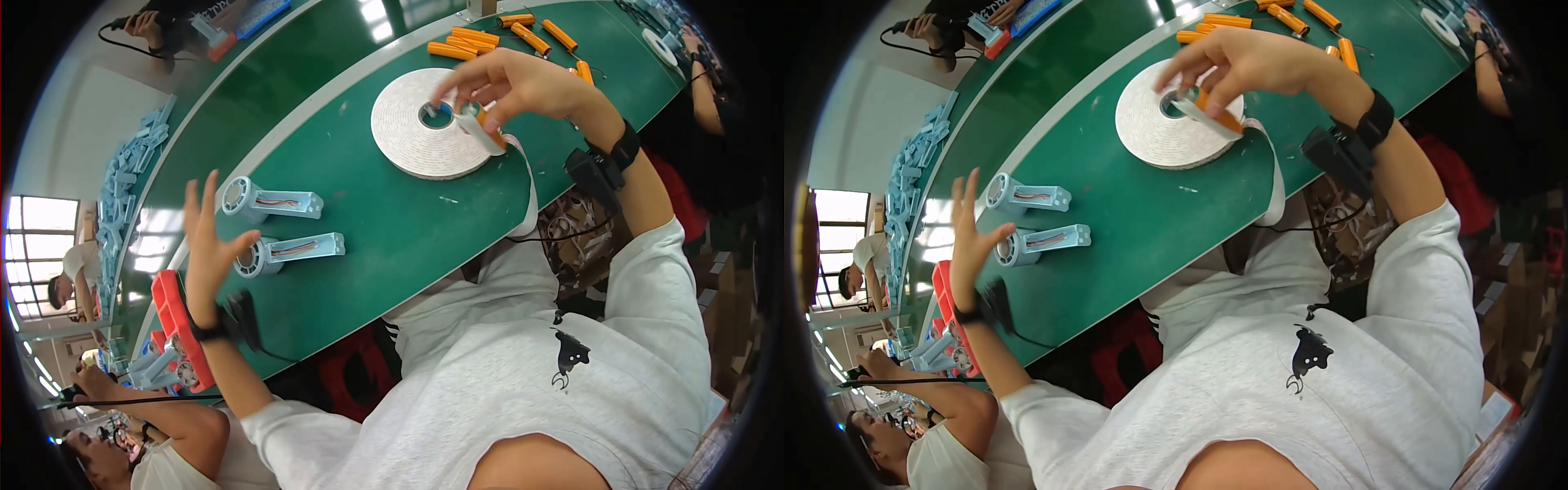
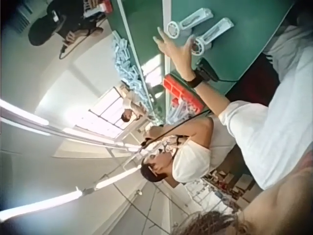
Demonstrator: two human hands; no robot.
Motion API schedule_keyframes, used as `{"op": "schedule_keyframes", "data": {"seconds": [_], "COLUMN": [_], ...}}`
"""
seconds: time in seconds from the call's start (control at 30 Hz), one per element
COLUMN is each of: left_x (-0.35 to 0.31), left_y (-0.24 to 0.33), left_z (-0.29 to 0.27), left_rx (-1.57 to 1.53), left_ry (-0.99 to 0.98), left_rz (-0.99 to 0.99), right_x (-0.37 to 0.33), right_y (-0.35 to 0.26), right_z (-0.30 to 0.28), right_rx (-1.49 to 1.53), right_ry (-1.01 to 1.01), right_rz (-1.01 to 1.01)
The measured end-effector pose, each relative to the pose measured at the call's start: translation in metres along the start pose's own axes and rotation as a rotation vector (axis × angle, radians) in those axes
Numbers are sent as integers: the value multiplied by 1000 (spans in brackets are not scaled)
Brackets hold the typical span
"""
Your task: The person applies tape from a roll to batteries, places them into fan handles, and tucks the wires inside. They repeat this process, occasionally reaching for more batteries from a box and moving the handles aside.
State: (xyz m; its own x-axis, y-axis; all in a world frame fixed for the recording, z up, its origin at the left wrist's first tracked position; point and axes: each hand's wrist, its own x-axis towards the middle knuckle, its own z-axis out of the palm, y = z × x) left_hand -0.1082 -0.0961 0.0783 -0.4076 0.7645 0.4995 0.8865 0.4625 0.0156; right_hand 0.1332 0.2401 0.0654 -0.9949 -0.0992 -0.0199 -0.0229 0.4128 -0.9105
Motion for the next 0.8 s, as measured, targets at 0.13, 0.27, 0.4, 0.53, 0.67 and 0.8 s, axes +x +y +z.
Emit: {"op": "schedule_keyframes", "data": {"seconds": [0.13, 0.27, 0.4, 0.53, 0.67, 0.8], "left_x": [22, 34, 36, 32, 19, 12], "left_y": [-35, 27, 58, 54, 57, 67], "left_z": [39, 44, 31, 37, 45, 47], "left_rx": [-656, -718, -570, -532, -354, -212], "left_ry": [-618, -642, -551, -503, -457, -415], "left_rz": [-183, -68, 100, 267, 460, 488], "right_x": [-7, -14, -17, -10, 0, 12], "right_y": [-4, 15, 15, 8, -8, -25], "right_z": [22, 42, 54, 59, 70, 80], "right_rx": [388, 922, 1043, 891, 561, 281], "right_ry": [263, 371, 366, 297, 292, 330], "right_rz": [-25, -49, -91, -131, -213, -297]}}
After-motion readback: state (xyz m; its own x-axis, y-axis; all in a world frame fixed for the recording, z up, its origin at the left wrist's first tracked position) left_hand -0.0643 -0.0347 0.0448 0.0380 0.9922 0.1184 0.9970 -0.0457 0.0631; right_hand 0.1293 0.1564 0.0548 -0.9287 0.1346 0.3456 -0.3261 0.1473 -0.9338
